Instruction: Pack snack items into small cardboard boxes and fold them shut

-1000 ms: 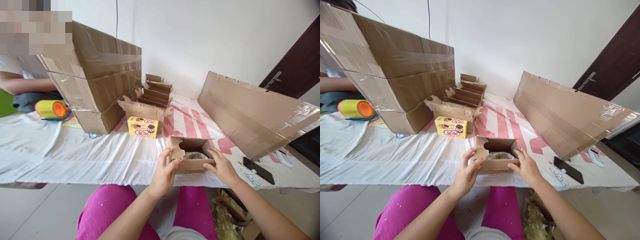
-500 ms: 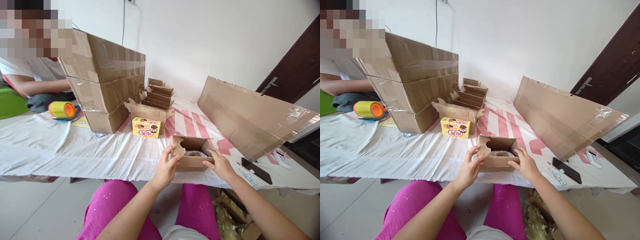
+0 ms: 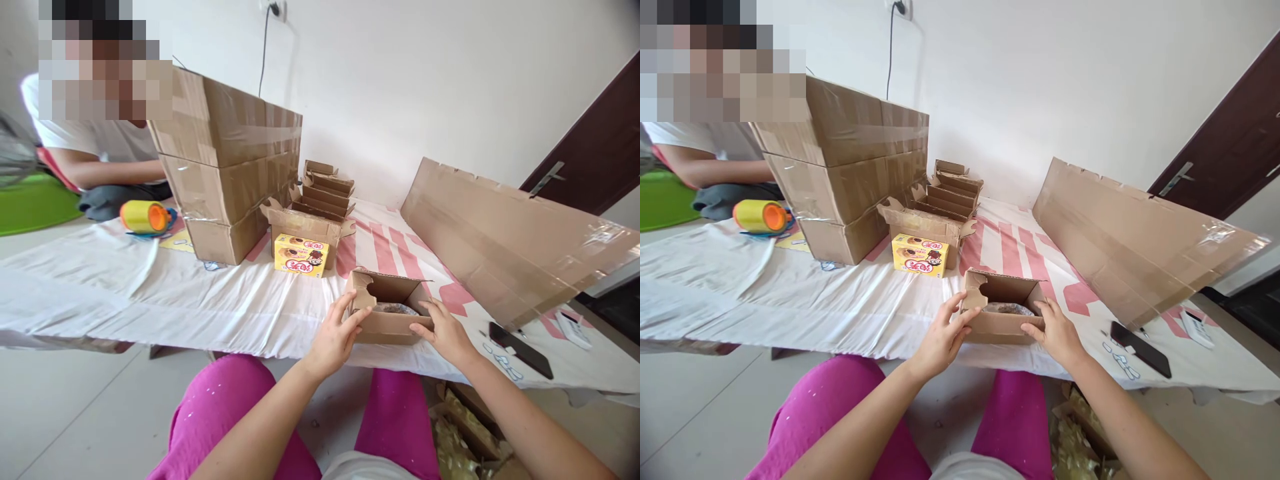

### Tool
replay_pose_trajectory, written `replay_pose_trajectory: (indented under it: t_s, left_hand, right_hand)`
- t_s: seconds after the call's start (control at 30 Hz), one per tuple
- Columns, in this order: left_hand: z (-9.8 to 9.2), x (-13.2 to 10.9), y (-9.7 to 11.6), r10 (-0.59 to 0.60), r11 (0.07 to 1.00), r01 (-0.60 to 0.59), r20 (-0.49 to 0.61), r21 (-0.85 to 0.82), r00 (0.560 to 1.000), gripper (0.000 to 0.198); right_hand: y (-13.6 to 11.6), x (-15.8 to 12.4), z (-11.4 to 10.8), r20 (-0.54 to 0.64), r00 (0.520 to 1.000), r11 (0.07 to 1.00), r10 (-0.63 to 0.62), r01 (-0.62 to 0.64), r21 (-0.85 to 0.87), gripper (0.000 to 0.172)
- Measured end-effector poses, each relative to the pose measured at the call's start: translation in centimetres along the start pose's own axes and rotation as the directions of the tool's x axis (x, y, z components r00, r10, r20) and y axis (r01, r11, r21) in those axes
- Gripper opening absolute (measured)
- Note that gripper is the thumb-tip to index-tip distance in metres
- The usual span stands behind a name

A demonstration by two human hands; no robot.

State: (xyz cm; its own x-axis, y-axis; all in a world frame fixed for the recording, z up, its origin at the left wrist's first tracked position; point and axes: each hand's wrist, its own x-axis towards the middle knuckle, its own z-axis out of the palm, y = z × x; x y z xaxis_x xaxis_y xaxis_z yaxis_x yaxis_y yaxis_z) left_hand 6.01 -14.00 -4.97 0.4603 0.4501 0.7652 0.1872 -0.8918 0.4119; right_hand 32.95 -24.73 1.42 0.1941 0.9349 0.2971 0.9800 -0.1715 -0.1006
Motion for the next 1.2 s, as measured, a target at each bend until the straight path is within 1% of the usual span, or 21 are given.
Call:
replay_pose_trajectory:
  t_s: [0.1,0.23,0.4,0.5,0.77,0.9,1.03,1.2]
  left_hand:
    - [-0.36,-0.21,0.24,-0.007,1.000,0.007,0.042,0.010,0.999,0.055]
    - [-0.50,-0.03,0.42,-0.018,1.000,0.018,0.049,0.011,0.999,0.055]
    - [-0.61,0.18,0.16,0.021,1.000,-0.022,0.051,0.012,0.998,0.056]
    - [-0.63,0.18,0.11,0.022,1.000,-0.022,0.069,0.009,0.997,0.056]
    - [-0.18,0.29,-0.30,0.029,1.000,-0.030,0.055,0.009,0.998,0.053]
    - [-0.35,0.24,-0.52,0.045,0.999,-0.047,0.083,0.013,0.996,0.058]
    - [-0.52,0.01,-0.55,0.063,0.997,-0.067,0.089,0.043,0.994,0.060]
    - [-1.04,-0.33,-0.21,0.031,0.997,-0.038,0.108,0.068,0.994,0.058]
  right_hand:
    - [0.02,-0.23,0.04,-0.009,1.000,1.000,0.002,-0.002,0.005,0.061]
    - [0.03,-0.32,0.05,-0.005,1.000,1.000,0.007,-0.007,0.013,0.059]
    - [0.15,-0.07,-0.08,0.020,1.000,1.000,0.021,-0.021,0.019,0.060]
    - [0.35,-0.02,-0.05,0.025,0.999,1.000,0.020,-0.020,0.017,0.062]
    - [0.51,0.00,0.32,-0.002,1.000,1.000,0.022,-0.022,0.008,0.066]
    - [0.46,0.03,0.33,-0.011,1.000,1.000,0.017,-0.016,0.009,0.063]
    - [0.44,-0.04,0.40,-0.021,1.000,1.000,0.021,-0.020,0.012,0.065]
    - [0.46,-0.14,0.71,-0.052,0.999,1.000,-0.002,0.003,0.031,0.063]
